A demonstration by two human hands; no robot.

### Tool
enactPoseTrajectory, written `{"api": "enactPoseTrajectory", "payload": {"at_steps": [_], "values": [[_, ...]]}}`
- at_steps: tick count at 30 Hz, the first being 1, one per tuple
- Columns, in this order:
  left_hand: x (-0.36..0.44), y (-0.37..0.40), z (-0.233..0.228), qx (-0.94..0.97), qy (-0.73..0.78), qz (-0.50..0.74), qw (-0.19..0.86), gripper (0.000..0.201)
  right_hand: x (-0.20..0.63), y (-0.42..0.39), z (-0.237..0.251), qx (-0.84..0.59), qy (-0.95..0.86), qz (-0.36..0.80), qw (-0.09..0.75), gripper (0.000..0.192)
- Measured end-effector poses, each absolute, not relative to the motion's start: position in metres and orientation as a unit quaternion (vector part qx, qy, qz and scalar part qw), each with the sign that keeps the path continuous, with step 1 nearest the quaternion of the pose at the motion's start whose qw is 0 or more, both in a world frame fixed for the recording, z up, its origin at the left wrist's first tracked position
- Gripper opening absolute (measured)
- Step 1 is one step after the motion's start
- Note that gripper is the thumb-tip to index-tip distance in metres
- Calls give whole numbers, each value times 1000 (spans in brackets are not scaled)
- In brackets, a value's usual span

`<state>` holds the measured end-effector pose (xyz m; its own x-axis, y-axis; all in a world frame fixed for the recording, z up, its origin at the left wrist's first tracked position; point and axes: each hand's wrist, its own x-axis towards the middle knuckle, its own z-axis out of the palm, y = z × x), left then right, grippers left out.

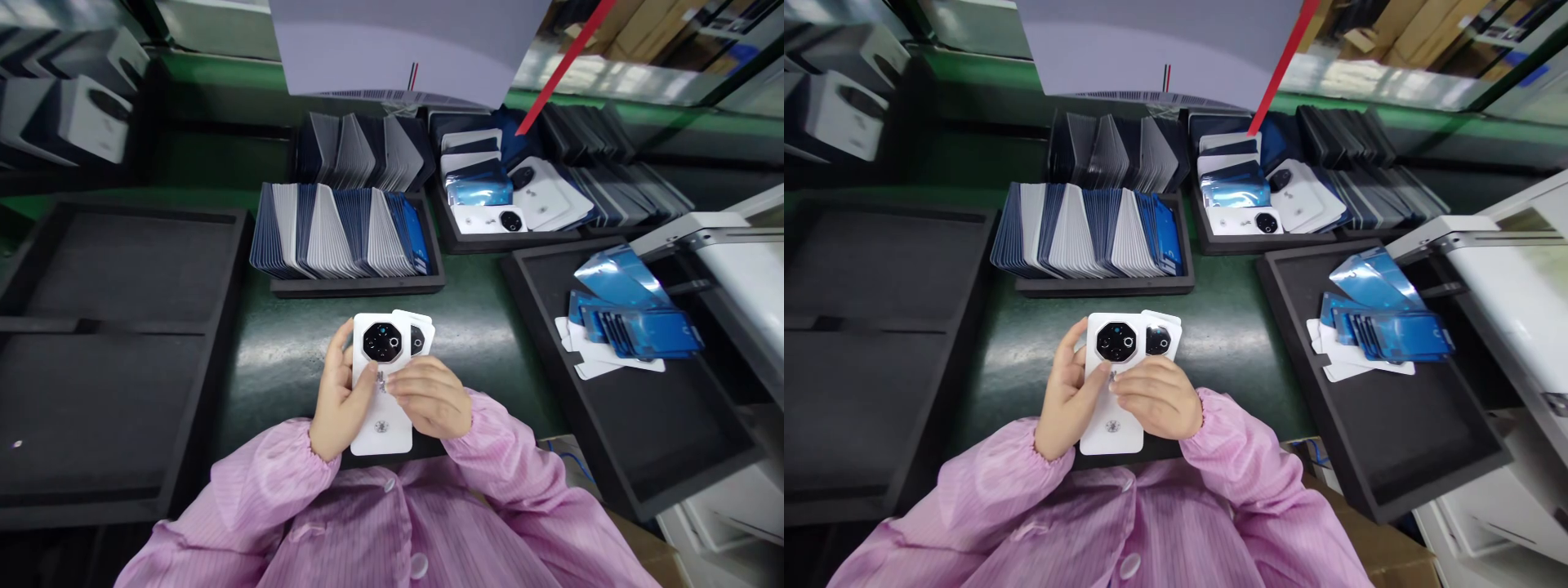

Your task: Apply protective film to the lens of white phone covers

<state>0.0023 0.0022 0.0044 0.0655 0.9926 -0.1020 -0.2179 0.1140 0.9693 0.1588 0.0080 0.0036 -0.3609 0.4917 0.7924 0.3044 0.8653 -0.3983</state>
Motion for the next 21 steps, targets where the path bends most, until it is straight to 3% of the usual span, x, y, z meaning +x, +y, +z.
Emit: {"api": "enactPoseTrajectory", "payload": {"at_steps": [21], "values": [[0,-1,2,432,448,503,600,60,160,9,4,-243,-822,99,506,9]]}}
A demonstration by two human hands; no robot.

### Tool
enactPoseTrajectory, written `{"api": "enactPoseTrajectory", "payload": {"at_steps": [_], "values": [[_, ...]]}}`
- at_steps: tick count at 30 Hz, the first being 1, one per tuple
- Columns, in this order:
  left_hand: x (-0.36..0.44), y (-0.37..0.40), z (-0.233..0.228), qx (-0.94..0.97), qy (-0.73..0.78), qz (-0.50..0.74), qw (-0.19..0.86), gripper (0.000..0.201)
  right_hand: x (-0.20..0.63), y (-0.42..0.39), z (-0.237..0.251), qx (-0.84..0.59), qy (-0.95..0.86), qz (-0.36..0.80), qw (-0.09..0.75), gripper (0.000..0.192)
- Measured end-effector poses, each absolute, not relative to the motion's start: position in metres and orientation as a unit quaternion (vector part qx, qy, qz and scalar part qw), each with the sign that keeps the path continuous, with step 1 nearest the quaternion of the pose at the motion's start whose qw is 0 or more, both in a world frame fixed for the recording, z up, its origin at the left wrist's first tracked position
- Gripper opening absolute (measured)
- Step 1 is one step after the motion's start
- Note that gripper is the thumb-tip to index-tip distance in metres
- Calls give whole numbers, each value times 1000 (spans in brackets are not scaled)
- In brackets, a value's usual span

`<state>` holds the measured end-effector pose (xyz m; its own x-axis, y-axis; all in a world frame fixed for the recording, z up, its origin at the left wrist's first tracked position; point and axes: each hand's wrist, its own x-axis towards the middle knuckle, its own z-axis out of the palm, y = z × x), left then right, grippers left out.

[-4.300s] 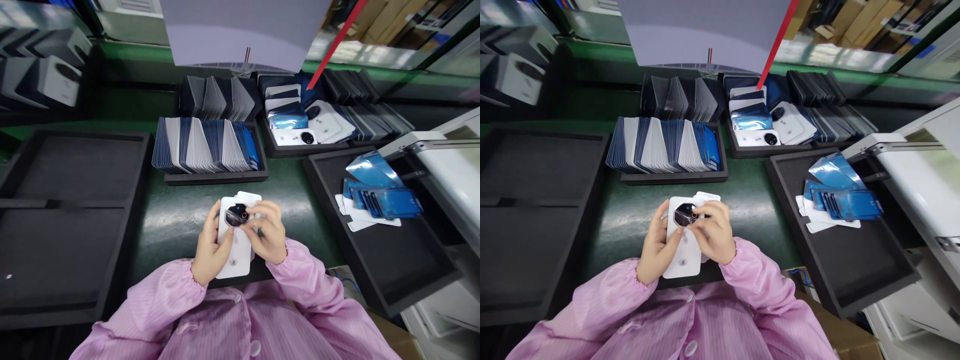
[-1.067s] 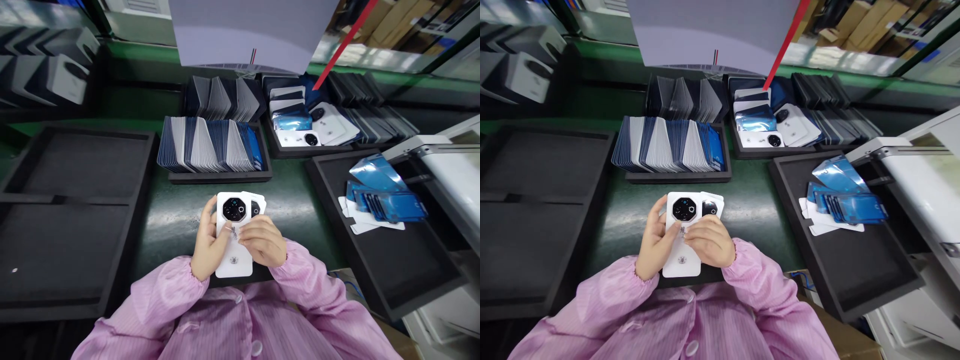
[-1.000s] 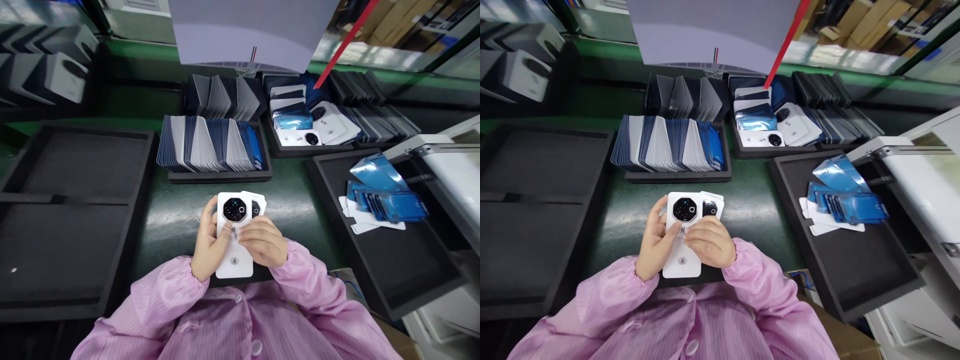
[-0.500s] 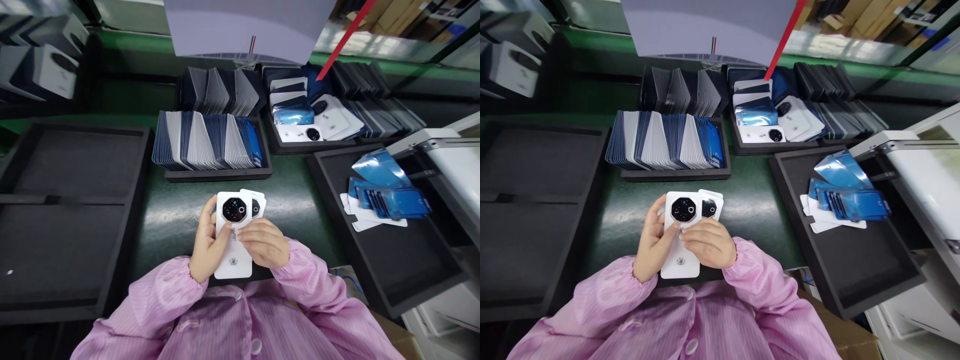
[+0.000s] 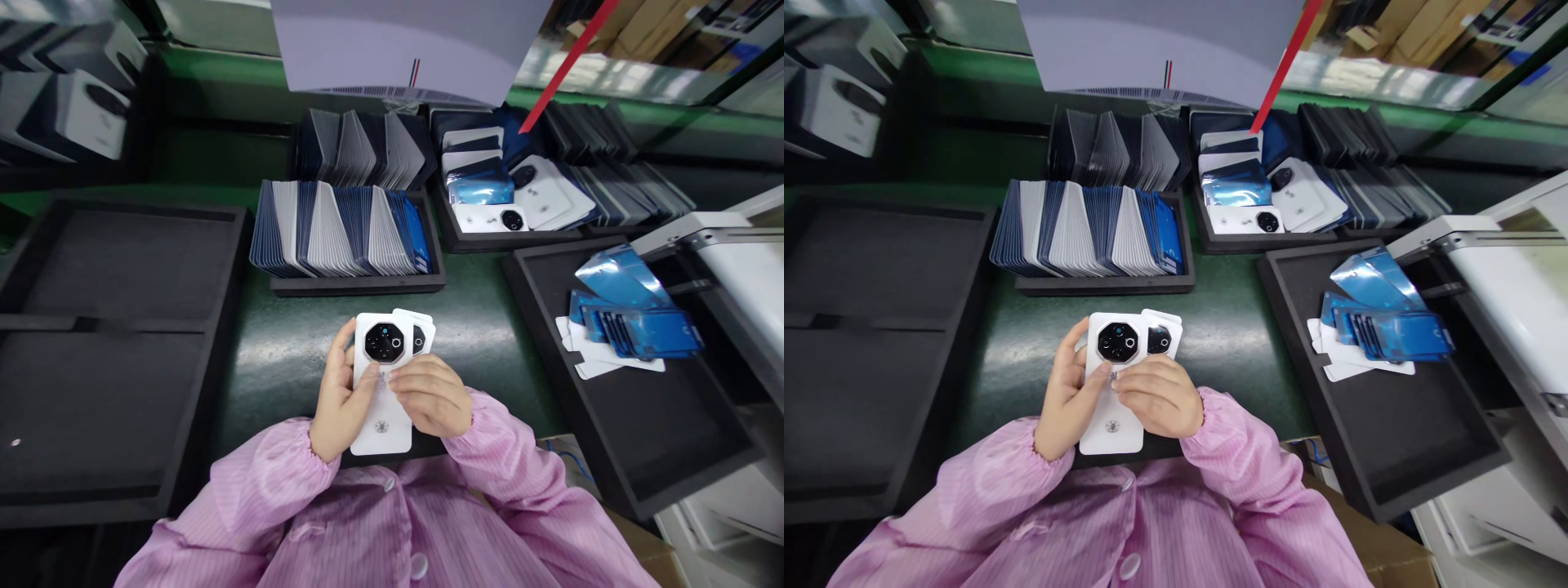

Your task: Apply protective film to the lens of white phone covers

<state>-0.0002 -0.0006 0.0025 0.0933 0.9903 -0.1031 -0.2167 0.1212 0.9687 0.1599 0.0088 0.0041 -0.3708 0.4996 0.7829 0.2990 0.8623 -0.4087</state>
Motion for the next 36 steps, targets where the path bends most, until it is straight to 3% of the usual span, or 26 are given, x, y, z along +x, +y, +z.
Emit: {"api": "enactPoseTrajectory", "payload": {"at_steps": [14,20,23,26,28,32,36], "values": [[1,-1,2,442,441,508,594,59,159,9,4,-253,-819,89,507,15],[1,-4,1,437,439,467,631,60,162,12,2,-423,-765,62,482,46],[1,-8,-5,498,427,415,631,59,173,19,5,-481,-753,150,423,62],[4,-7,-12,555,421,380,609,60,186,26,7,-478,-758,267,355,42],[6,-4,-16,578,419,367,596,62,192,30,5,-502,-743,281,343,31],[10,-9,-20,668,439,361,481,63,202,42,-4,-557,-735,220,318,27],[16,-39,-27,764,494,290,297,70,211,59,-12,-566,-773,200,208,37]]}}
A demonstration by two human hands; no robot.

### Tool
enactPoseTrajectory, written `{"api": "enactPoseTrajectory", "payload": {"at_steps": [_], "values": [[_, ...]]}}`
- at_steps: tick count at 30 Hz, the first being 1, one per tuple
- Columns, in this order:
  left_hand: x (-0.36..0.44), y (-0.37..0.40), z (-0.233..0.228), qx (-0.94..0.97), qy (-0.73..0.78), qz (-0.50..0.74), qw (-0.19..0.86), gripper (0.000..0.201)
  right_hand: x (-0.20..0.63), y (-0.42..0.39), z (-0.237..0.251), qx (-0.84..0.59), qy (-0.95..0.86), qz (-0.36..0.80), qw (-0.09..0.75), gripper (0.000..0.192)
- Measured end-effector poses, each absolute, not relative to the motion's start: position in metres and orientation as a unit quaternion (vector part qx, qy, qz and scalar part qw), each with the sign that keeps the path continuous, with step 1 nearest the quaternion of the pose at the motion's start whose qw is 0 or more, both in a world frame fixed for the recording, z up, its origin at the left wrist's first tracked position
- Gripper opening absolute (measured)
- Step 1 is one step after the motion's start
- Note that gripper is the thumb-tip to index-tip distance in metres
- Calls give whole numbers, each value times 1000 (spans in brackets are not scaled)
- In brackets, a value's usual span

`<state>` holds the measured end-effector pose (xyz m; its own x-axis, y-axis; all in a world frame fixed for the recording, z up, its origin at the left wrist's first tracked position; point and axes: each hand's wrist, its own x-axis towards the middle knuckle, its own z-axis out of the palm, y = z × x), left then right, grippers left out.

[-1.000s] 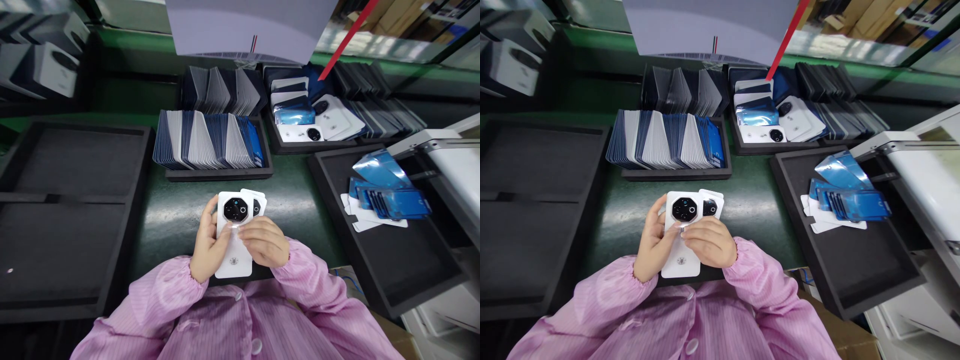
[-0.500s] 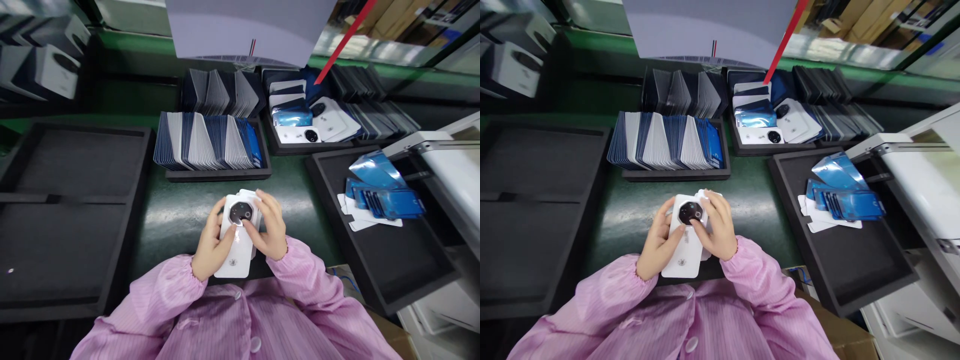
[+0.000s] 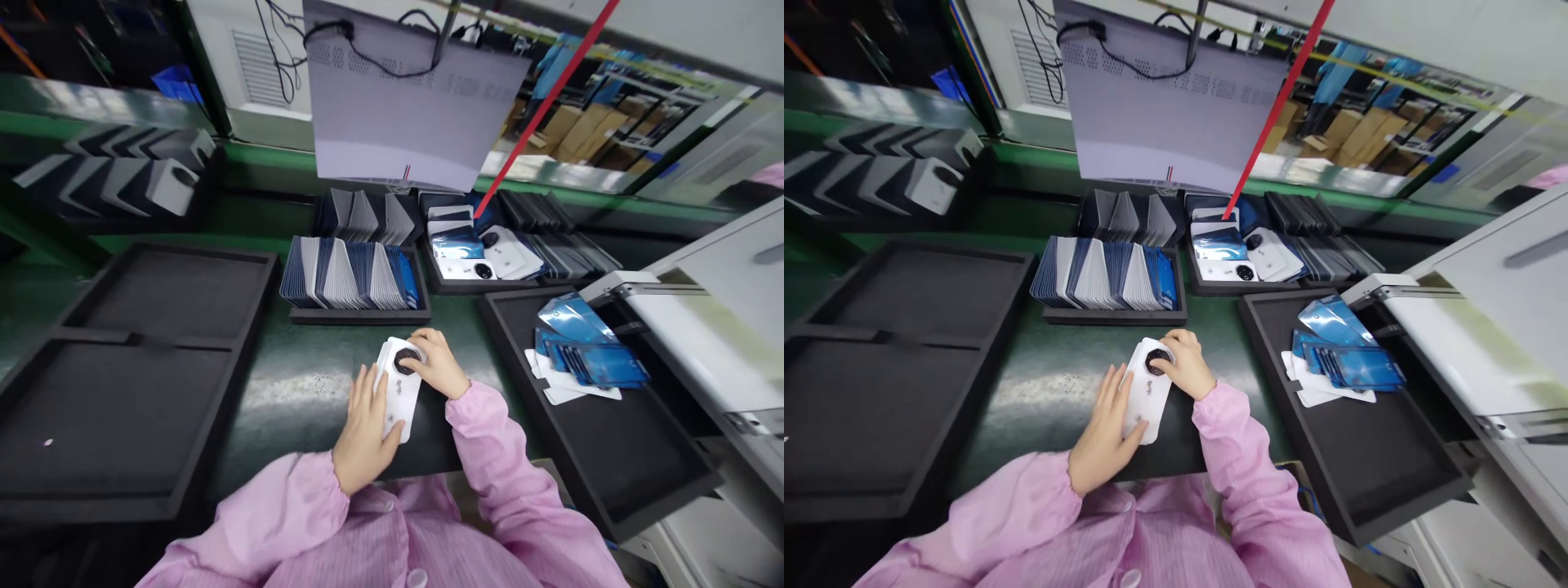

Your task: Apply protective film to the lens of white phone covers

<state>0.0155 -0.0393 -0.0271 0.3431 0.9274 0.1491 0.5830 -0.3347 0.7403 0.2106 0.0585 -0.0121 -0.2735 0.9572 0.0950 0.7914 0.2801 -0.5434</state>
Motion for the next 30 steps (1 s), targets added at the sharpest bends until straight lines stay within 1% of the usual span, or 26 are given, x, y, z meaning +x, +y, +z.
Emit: {"api": "enactPoseTrajectory", "payload": {"at_steps": [2,4,6,7,9,11,12,15,17,18,21,22,24,27,28,30], "values": [[19,-55,-34,783,513,242,256,78,213,67,-13,-557,-781,227,168,55],[23,-65,-42,795,519,208,235,81,212,76,-11,-555,-781,251,138,74],[27,-69,-47,797,524,195,226,80,209,85,-7,-560,-774,277,102,82],[27,-69,-48,796,526,196,226,80,207,89,-4,-562,-770,291,84,80],[28,-67,-48,792,524,204,238,82,203,96,2,-560,-763,320,53,66],[27,-66,-47,781,526,215,259,88,200,99,10,-553,-759,341,40,51],[26,-66,-46,773,530,222,270,93,199,98,15,-548,-760,348,43,47],[17,-64,-41,747,539,244,302,107,200,86,30,-518,-767,373,69,41],[6,-62,-34,740,530,251,328,105,205,73,36,-483,-772,400,99,37],[-1,-60,-28,738,525,255,339,99,209,67,37,-465,-772,416,123,37],[-22,-54,-10,735,522,283,328,73,222,50,29,-419,-727,477,261,37],[-27,-52,-5,737,524,298,306,65,225,46,24,-409,-720,473,300,37],[-32,-49,1,743,527,326,253,54,229,41,12,-394,-729,441,343,34],[-26,-45,-3,734,529,360,228,47,226,37,-6,-384,-754,409,341,29],[-21,-44,-7,721,531,377,237,48,224,37,-11,-385,-757,407,335,33],[-12,-43,-14,683,539,421,256,51,219,37,-19,-394,-752,410,333,47]]}}
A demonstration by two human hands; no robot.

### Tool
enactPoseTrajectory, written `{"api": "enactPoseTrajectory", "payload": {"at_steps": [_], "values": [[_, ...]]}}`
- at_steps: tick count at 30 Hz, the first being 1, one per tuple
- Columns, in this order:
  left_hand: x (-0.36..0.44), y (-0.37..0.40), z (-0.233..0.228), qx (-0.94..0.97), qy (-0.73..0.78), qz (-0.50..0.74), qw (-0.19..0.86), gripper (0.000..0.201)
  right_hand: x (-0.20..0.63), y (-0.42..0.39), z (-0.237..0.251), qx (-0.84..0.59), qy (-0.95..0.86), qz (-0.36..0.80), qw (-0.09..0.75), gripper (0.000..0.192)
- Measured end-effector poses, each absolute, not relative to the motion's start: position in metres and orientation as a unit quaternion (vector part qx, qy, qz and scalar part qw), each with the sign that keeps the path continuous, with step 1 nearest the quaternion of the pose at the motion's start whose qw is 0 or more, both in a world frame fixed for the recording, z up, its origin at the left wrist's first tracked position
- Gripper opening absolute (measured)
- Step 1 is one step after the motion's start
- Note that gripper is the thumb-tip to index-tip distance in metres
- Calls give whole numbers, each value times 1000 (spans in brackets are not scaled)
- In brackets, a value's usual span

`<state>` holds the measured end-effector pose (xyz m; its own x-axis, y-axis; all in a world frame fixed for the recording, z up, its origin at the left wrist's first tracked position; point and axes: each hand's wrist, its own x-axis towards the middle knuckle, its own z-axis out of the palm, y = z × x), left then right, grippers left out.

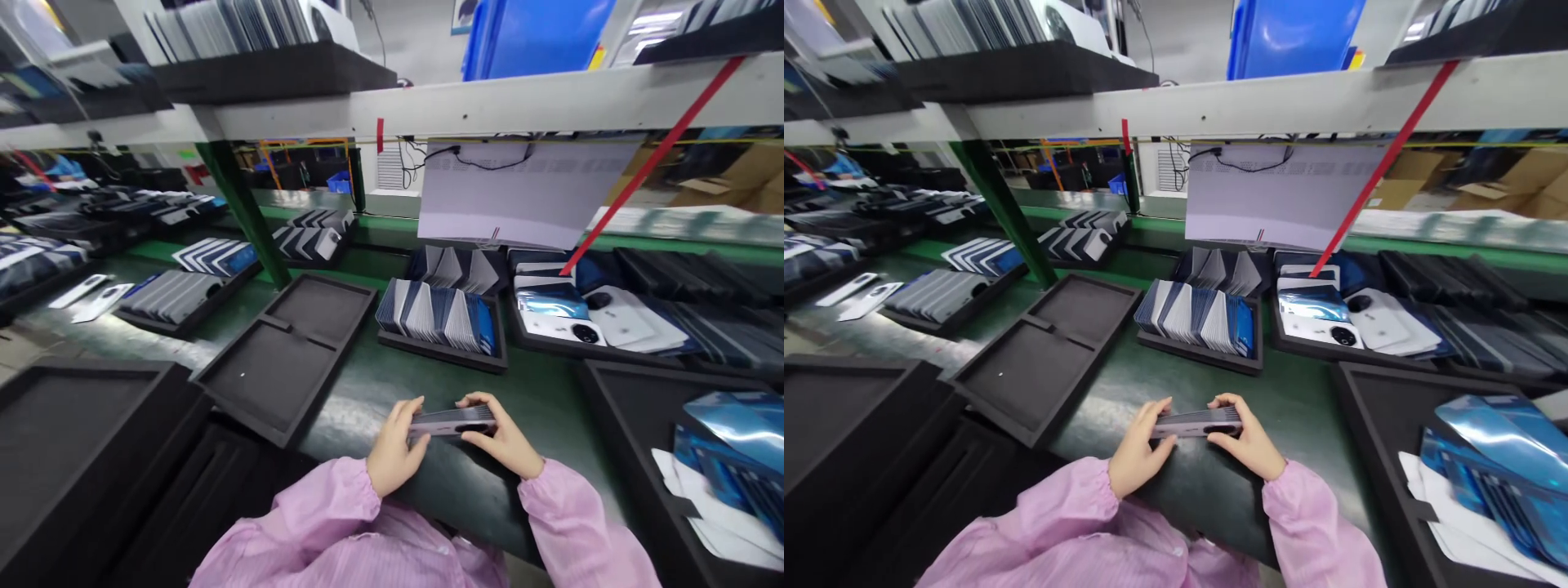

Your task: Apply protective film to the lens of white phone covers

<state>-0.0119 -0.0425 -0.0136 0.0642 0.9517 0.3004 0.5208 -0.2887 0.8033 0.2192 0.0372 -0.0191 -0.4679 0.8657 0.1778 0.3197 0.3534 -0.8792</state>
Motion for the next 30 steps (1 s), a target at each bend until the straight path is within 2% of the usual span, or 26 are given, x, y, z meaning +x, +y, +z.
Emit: {"api": "enactPoseTrajectory", "payload": {"at_steps": [2,3,6,8,11,13,16,18,24,30], "values": [[-6,-41,-15,656,554,444,256,45,216,38,-23,-412,-742,412,331,55],[-6,-40,-13,660,562,431,252,40,216,38,-23,-423,-740,408,325,51],[-11,-37,2,749,572,252,219,32,217,35,-21,-434,-756,389,297,30],[-16,-34,13,797,559,122,194,27,216,31,-19,-414,-775,376,294,22],[-20,-27,25,819,543,49,180,16,213,24,-21,-398,-788,356,306,20],[-24,-22,31,824,540,23,168,13,211,23,-26,-412,-783,332,327,30],[-46,-10,45,808,573,7,135,15,213,27,-33,-432,-773,295,358,59],[-76,6,59,771,629,18,99,18,218,31,-36,-443,-773,282,357,65],[-209,91,93,572,818,60,-2,33,230,40,-42,-463,-792,239,317,51],[-302,153,73,441,895,48,37,36,233,45,-53,-456,-802,233,307,41]]}}
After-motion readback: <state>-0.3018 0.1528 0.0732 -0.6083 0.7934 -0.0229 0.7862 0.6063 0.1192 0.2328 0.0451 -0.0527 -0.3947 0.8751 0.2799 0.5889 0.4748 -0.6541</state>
